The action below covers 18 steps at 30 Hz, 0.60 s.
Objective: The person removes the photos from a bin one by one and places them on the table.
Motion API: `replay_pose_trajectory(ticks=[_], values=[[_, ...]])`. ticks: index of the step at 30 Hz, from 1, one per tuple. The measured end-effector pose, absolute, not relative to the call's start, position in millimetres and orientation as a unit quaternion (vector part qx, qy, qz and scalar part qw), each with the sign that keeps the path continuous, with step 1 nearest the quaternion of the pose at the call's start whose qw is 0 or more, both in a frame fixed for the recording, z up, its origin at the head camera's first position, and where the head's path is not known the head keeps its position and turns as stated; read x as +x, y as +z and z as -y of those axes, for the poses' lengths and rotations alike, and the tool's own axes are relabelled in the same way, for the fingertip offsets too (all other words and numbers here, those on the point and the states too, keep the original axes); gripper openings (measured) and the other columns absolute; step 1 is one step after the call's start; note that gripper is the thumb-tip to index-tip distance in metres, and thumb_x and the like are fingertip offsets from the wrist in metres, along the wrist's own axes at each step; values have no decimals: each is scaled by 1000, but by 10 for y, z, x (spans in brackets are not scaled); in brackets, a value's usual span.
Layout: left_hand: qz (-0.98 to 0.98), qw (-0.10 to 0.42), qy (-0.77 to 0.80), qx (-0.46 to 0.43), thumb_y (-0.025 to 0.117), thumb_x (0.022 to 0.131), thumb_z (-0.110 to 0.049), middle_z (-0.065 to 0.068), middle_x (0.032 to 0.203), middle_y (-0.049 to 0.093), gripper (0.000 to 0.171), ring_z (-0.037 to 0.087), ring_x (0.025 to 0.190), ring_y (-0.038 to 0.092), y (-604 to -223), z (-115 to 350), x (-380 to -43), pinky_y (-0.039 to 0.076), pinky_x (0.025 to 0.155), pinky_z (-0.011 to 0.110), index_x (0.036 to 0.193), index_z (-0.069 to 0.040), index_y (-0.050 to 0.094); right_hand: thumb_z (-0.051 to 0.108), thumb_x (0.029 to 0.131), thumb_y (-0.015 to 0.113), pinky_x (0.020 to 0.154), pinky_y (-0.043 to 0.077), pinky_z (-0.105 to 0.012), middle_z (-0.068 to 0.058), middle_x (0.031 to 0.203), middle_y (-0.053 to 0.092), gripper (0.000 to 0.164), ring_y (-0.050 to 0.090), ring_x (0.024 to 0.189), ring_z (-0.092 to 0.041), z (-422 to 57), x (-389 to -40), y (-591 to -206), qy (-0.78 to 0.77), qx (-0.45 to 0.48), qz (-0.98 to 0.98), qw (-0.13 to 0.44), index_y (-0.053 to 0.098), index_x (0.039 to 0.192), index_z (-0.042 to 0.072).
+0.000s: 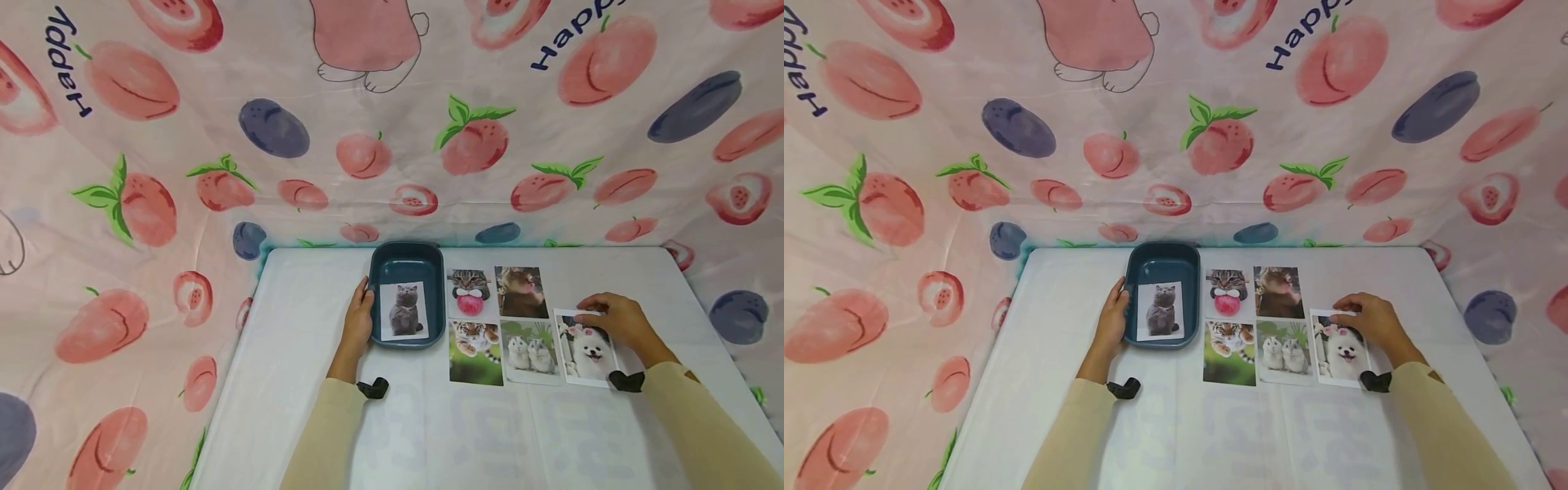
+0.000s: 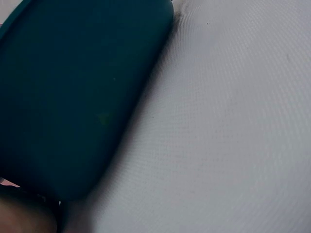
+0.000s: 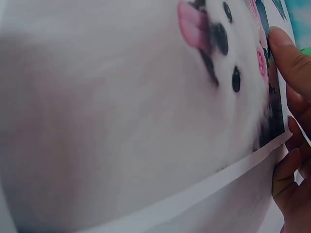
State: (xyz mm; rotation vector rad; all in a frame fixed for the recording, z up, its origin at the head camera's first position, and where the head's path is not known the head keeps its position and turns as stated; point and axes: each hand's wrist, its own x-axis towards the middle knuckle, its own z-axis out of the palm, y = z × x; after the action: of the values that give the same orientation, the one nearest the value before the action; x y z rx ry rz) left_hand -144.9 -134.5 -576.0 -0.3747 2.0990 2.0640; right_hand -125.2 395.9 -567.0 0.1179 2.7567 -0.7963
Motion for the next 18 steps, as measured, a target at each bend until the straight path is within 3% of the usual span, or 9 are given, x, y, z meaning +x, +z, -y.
replay_pose_trajectory(ticks=[8, 18], values=[[-696, 82, 702, -125, 41, 110, -39, 3, 169, 28, 52, 27, 157, 24, -5740, 1338, -1439, 21, 127, 50, 161, -33, 32, 51, 87, 77, 91, 49, -60, -24, 118, 66, 60, 56, 106, -38, -3958, -1274, -5636, -272, 29, -953, 131, 69, 121, 3], [-702, 85, 696, -122, 41, 110, -40, 2, 169, 26, 52, 27, 158, 21, -5743, 1346, -1443, 19, 127, 51, 161, -33, 31, 50, 94, 70, 81, 51, -49, -17, 113, 67, 51, 57, 105, -34, -3635, -1467, -5392, -290, -15, -954, 70, 71, 120, 7]])
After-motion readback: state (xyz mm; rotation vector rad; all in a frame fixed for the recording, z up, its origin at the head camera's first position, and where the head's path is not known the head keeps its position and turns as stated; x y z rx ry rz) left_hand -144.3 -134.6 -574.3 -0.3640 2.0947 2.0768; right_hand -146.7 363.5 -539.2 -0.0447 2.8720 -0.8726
